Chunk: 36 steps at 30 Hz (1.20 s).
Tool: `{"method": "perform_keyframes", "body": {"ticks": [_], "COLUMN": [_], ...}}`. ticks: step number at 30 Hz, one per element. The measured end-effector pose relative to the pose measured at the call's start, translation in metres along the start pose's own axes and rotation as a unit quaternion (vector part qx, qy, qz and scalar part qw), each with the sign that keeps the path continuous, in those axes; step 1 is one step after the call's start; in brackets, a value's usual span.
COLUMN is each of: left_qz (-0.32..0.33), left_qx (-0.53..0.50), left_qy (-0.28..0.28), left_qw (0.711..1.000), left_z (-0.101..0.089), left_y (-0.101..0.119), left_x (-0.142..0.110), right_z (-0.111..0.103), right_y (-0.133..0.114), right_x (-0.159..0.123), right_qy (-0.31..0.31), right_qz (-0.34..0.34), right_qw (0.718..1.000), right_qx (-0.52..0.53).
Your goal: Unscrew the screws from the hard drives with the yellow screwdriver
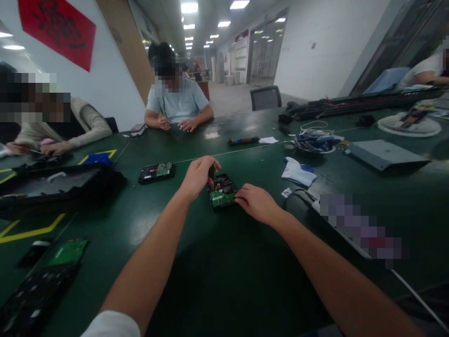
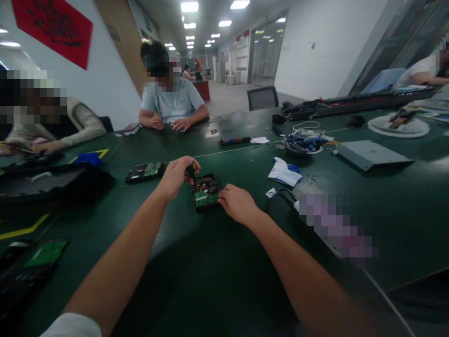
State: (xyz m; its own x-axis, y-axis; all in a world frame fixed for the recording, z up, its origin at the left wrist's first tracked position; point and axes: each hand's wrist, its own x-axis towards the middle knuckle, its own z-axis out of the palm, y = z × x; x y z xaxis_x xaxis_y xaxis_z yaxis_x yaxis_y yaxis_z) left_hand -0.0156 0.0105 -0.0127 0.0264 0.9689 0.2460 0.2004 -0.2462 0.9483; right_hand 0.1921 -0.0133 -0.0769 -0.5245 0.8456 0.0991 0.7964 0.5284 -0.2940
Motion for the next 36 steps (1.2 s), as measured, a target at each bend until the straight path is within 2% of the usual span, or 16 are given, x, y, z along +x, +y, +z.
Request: {"method": "perform_keyframes", "body": {"ticks": [6,11,17,20,23,25,27,30,32,36], "left_qz": [-0.030,-0.057,-0.036,-0.043,-0.084,-0.106,-0.098,-0.053,-0.036,-0.093], "left_qx": [-0.065,-0.123,-0.062,-0.073,-0.160,-0.202,-0.195,-0.128,-0.095,-0.165], "left_qy": [0.021,0.010,0.046,0.011,-0.027,-0.024,-0.009,0.016,0.008,-0.036], "left_qw": [0.997,0.991,0.996,0.996,0.983,0.973,0.976,0.990,0.995,0.981], "left_z": [0.001,-0.002,-0.002,-0.003,-0.005,-0.007,-0.008,-0.010,-0.010,-0.008], "left_y": [0.004,0.002,0.002,0.004,0.004,0.002,0.001,0.000,0.001,0.003], "left_x": [-0.003,-0.001,-0.003,-0.005,-0.004,-0.003,-0.002,-0.002,-0.003,-0.002], "right_z": [-0.005,-0.006,0.005,0.009,0.012,0.015,0.017,0.019,0.021,0.023], "right_y": [-0.004,-0.008,-0.016,-0.021,-0.023,-0.023,-0.023,-0.025,-0.026,-0.026], "right_x": [-0.001,-0.002,-0.001,0.001,0.002,0.002,0.001,0.001,0.001,0.002], "right_qy": [-0.021,-0.018,0.030,0.037,0.044,0.050,0.054,0.052,0.049,0.053], "right_qz": [0.003,0.010,-0.062,-0.083,-0.085,-0.082,-0.081,-0.082,-0.083,-0.092], "right_qw": [0.999,0.999,0.997,0.996,0.995,0.995,0.995,0.994,0.994,0.994], "right_qx": [-0.028,-0.033,-0.031,-0.017,-0.006,-0.008,-0.023,-0.044,-0.047,-0.032]}}
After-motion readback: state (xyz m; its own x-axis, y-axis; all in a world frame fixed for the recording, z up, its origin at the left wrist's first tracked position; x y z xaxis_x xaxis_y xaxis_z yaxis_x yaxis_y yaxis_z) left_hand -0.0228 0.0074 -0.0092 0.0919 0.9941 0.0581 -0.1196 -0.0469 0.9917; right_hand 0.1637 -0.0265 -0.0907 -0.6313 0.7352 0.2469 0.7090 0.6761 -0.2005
